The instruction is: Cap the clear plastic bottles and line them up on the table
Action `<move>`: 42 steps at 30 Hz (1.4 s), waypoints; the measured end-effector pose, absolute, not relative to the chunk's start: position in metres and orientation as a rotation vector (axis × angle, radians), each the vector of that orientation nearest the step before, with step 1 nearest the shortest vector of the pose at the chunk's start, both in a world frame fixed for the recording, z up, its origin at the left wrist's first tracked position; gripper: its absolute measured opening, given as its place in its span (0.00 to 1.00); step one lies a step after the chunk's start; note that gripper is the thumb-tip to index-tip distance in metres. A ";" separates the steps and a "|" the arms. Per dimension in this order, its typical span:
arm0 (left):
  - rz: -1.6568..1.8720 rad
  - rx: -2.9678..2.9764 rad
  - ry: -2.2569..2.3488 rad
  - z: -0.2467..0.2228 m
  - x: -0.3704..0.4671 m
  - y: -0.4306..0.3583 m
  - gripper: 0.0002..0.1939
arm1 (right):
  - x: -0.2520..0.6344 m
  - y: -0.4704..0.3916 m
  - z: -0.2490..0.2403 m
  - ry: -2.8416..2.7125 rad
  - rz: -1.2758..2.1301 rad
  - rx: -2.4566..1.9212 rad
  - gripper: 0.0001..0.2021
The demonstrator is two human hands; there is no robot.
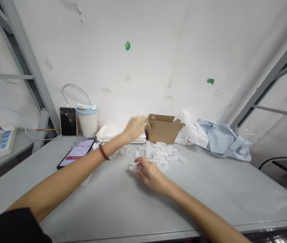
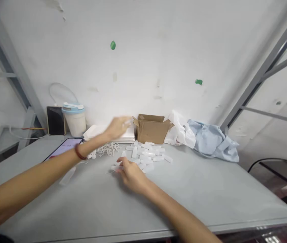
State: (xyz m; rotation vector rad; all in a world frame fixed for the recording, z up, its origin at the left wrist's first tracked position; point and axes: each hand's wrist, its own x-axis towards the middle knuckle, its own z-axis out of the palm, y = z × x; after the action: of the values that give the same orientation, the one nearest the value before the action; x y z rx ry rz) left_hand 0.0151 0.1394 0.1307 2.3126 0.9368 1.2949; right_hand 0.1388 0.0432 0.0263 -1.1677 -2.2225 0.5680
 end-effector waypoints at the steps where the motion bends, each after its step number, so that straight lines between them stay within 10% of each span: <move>1: 1.249 2.360 0.937 0.122 0.025 0.138 0.12 | 0.139 0.042 0.026 -2.228 0.555 -1.170 0.11; 13: 0.547 2.506 1.203 0.062 -0.052 0.110 0.08 | 0.150 0.061 0.023 -1.939 0.553 -1.511 0.09; 42: 0.636 1.048 0.859 0.048 -0.065 0.072 0.10 | 0.129 0.043 0.010 -2.058 0.479 -1.063 0.16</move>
State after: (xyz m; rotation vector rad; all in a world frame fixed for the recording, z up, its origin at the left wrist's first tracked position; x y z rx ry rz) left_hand -0.0653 0.0717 0.0482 1.0482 0.8586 0.6361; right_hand 0.1287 0.0428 0.0097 -1.0625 -2.0585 0.4789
